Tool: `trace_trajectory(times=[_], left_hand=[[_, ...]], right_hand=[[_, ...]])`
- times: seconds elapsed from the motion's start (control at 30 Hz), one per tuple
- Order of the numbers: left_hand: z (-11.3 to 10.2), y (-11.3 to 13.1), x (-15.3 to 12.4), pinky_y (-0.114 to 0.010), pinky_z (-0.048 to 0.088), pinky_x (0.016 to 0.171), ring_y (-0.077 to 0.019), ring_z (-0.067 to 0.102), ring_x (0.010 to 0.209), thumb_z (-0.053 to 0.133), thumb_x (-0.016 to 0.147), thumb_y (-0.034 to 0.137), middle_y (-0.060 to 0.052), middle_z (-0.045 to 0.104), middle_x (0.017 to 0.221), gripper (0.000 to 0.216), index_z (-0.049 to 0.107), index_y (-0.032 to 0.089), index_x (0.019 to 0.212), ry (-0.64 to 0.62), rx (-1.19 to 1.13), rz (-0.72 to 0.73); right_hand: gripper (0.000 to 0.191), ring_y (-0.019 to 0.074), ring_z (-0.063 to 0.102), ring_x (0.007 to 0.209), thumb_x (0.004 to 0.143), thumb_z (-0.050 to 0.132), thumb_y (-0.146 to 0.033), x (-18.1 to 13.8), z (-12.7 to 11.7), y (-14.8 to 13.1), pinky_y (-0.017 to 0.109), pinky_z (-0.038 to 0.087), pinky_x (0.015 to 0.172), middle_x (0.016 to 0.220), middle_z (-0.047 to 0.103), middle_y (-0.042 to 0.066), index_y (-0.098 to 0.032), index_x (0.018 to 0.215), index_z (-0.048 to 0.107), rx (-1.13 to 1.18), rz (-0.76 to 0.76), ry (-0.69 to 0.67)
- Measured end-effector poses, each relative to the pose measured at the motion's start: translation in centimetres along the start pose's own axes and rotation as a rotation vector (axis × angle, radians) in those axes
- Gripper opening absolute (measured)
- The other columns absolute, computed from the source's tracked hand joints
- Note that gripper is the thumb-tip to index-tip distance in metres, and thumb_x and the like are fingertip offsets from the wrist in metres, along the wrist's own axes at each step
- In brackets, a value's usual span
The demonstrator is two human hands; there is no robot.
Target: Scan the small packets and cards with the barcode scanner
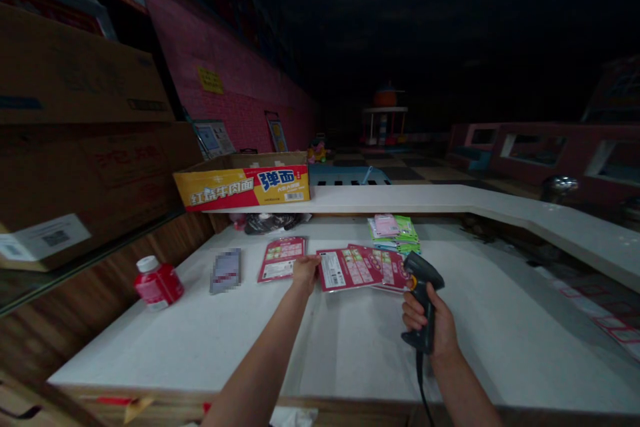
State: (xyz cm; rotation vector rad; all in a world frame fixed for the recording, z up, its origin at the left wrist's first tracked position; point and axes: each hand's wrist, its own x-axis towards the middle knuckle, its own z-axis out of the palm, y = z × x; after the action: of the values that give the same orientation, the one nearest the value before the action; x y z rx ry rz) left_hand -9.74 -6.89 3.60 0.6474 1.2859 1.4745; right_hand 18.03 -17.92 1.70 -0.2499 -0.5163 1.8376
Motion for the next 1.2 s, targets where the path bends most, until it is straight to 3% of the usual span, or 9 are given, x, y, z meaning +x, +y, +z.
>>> trace_trajectory(times=[0.27,0.37,0.43,0.5,0.57,0.63,0.8,1.0,1.2], left_hand=[[3.7,-0.8,1.2,-0.029,0.05,0.055,-0.0185,0.063,0.055,0.069,0.062,0.018,-0.003,0.063,0.055,0.008,0.062,0.015,0.061,0.037,0.158,0.087],[4.0,-1.2,1.0,-0.032,0.051,0.063,-0.0221,0.066,0.066,0.07,0.065,0.021,-0.005,0.065,0.058,0.009,0.065,0.015,0.061,0.02,0.259,0.136],[3.6,-1.7,0.2,-0.034,0.052,0.072,-0.0233,0.067,0.076,0.069,0.069,0.026,-0.007,0.068,0.069,0.012,0.07,0.015,0.071,-0.022,0.431,0.27],[2.7,-2.4,-0.8,-0.036,0.052,0.082,-0.0242,0.066,0.09,0.067,0.074,0.033,-0.01,0.071,0.09,0.027,0.073,0.016,0.094,-0.084,0.62,0.469],[1.8,-3.1,-2.0,-0.039,0.05,0.091,-0.026,0.061,0.106,0.072,0.07,0.038,-0.012,0.065,0.112,0.049,0.068,0.018,0.115,-0.157,0.726,0.637],[1.2,-3.8,-3.1,-0.041,0.046,0.099,-0.0281,0.055,0.116,0.08,0.063,0.041,-0.014,0.059,0.122,0.063,0.067,0.018,0.12,-0.253,0.78,0.725],[1.8,-4.6,-4.2,-0.041,0.043,0.104,-0.0277,0.055,0.117,0.075,0.072,0.036,-0.014,0.056,0.126,0.043,0.072,0.019,0.111,-0.412,0.831,0.756],[3.0,-5.1,-4.8,-0.041,0.043,0.103,-0.028,0.056,0.116,0.071,0.075,0.028,-0.014,0.057,0.125,0.042,0.07,0.019,0.116,-0.313,0.983,0.72],[0.9,-4.1,-5.4,-0.04,0.038,0.107,-0.029,0.048,0.127,0.069,0.077,0.043,-0.015,0.05,0.136,0.059,0.058,0.02,0.131,-0.299,1.066,0.769]], right_hand=[[0.036,0.0047,0.024,0.038,0.077,0.071,-0.047,-0.1,0.4,0.0,0.016,0.03,0.036,0.052,0.035,-0.007,-0.02,0.066,0.051,-0.059,-0.044,0.049],[0.039,0.0048,0.022,0.038,0.076,0.071,-0.049,-0.1,0.3,0.0,0.017,0.029,0.036,0.051,0.034,-0.008,-0.02,0.063,0.049,-0.074,-0.034,0.056],[0.04,0.0054,0.023,0.038,0.076,0.072,-0.05,-0.1,0.3,-0.1,0.018,0.03,0.037,0.05,0.034,-0.008,-0.02,0.062,0.049,-0.074,-0.006,0.052],[0.038,0.0063,0.024,0.038,0.075,0.072,-0.05,-0.1,0.4,-0.3,0.019,0.032,0.038,0.05,0.034,-0.008,-0.021,0.064,0.05,-0.076,0.02,0.047],[0.037,0.0069,0.025,0.038,0.075,0.072,-0.051,-0.2,0.4,-0.3,0.02,0.033,0.038,0.05,0.033,-0.008,-0.022,0.066,0.051,-0.08,0.039,0.039],[0.038,0.0066,0.025,0.038,0.075,0.072,-0.052,-0.2,0.4,-0.4,0.02,0.033,0.039,0.049,0.032,-0.008,-0.022,0.064,0.05,-0.075,0.051,0.033],[0.044,0.0044,0.025,0.037,0.075,0.073,-0.05,-0.2,0.3,-0.3,0.016,0.031,0.038,0.047,0.034,-0.007,-0.02,0.059,0.046,-0.038,0.058,0.021],[0.034,0.0039,0.029,0.037,0.077,0.073,-0.043,-0.2,0.0,0.0,0.015,0.032,0.036,0.05,0.042,-0.006,-0.019,0.066,0.052,0.017,0.014,0.036],[0.023,0.0048,0.033,0.038,0.079,0.072,-0.037,-0.8,0.1,0.2,0.015,0.034,0.037,0.053,0.043,-0.007,-0.02,0.081,0.057,0.054,0.0,0.067]])
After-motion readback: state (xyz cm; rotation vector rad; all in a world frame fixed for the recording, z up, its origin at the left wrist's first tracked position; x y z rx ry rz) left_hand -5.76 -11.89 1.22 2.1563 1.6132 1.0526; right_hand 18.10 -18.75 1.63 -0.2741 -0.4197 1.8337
